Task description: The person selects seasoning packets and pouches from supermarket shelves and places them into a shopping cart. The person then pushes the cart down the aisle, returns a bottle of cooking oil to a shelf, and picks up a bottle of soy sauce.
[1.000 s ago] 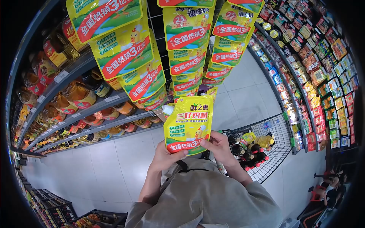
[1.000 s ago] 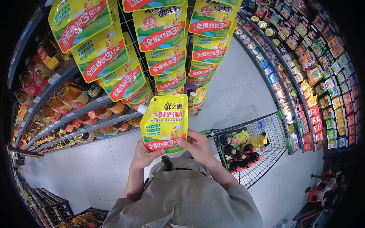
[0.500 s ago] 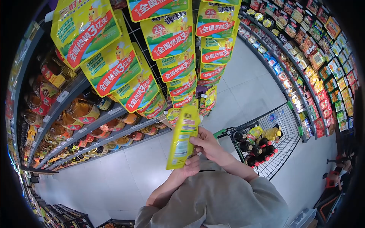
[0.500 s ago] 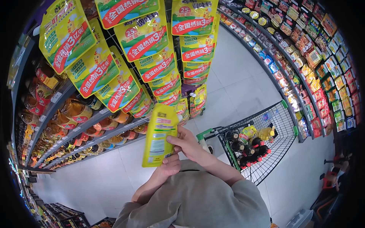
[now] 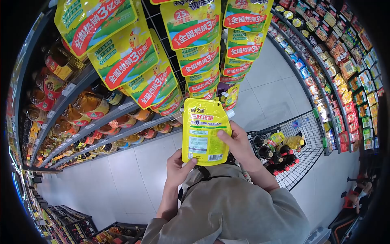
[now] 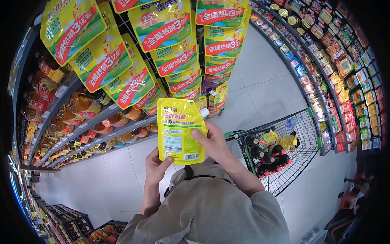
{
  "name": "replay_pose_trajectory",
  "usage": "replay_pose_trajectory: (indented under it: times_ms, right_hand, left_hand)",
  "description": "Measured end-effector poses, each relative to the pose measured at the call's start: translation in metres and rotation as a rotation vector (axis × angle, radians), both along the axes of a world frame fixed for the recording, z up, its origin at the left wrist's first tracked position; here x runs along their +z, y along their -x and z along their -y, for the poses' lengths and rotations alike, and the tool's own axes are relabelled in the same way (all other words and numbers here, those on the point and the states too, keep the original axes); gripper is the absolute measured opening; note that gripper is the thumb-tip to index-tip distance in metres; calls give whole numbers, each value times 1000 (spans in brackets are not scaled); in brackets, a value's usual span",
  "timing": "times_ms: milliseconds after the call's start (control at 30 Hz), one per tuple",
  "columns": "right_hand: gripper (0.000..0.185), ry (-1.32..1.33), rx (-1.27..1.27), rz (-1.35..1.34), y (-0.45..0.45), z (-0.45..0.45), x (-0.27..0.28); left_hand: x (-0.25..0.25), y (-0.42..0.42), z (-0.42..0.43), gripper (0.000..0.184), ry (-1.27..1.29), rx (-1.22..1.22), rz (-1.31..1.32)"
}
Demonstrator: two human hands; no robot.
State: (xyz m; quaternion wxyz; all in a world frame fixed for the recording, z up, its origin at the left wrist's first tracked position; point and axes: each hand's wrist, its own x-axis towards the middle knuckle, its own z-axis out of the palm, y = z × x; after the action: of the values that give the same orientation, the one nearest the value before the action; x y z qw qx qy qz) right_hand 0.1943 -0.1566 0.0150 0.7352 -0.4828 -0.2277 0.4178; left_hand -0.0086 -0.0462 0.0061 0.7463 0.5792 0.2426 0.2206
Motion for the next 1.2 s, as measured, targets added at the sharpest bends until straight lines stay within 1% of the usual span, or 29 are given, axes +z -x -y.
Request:
replay_pose_trajectory:
  times_ms: [33, 133, 333, 433, 633, 733, 833, 933, 1033, 1067, 1100, 1167, 1200]
  right_hand:
    - [28, -4, 14, -5, -1, 0, -3]
    - [32, 24, 48, -98, -6, -1, -2]
    - [32, 5, 55, -123, -8, -8, -11]
    - [29, -26, 21, -171, -7, -13, -10]
    - [32, -11, 72, -213, -8, -10, -1]
    - [32, -24, 72, -235, -9, -9, -7]
    - [34, -7, 89, -228, -11, -7, -11]
    - [40, -73, 88, -258, -9, -1, -17]
    - [48, -283, 132, -324, 4, 3, -21]
    - [59, -279, 245, -137, 0, 3, -20]
    - [64, -306, 210, -53, 2, -2, -23]
    - [77, -346, 131, 113, 9, -14, -33]
    - [83, -256, 62, 84, 15, -15, -36]
  left_hand:
    - [5, -1, 3, 26, -4, 35, -45]
    - [3, -1, 8, 20, -5, 87, -41]
    - [1, 1, 9, 21, -45, 99, -24]
    - [4, 2, 6, 21, 10, 78, -27]
    - [5, -1, 8, 22, 50, 108, -23]
    - [3, -1, 7, 23, 52, 98, -12]
    - [-1, 0, 5, 22, 12, 66, -10]
    - [-8, -3, 3, 20, 102, 120, -44]
    - [-23, -6, -3, 25, 785, 84, 143]
    - [-29, -4, -4, 29, 971, 54, 167]
    - [-12, -16, 2, 23, 1009, 123, 29]
    - [-32, -18, 1, 19, 1210, -215, 338]
    - [-35, -20, 3, 20, 1265, -217, 340]
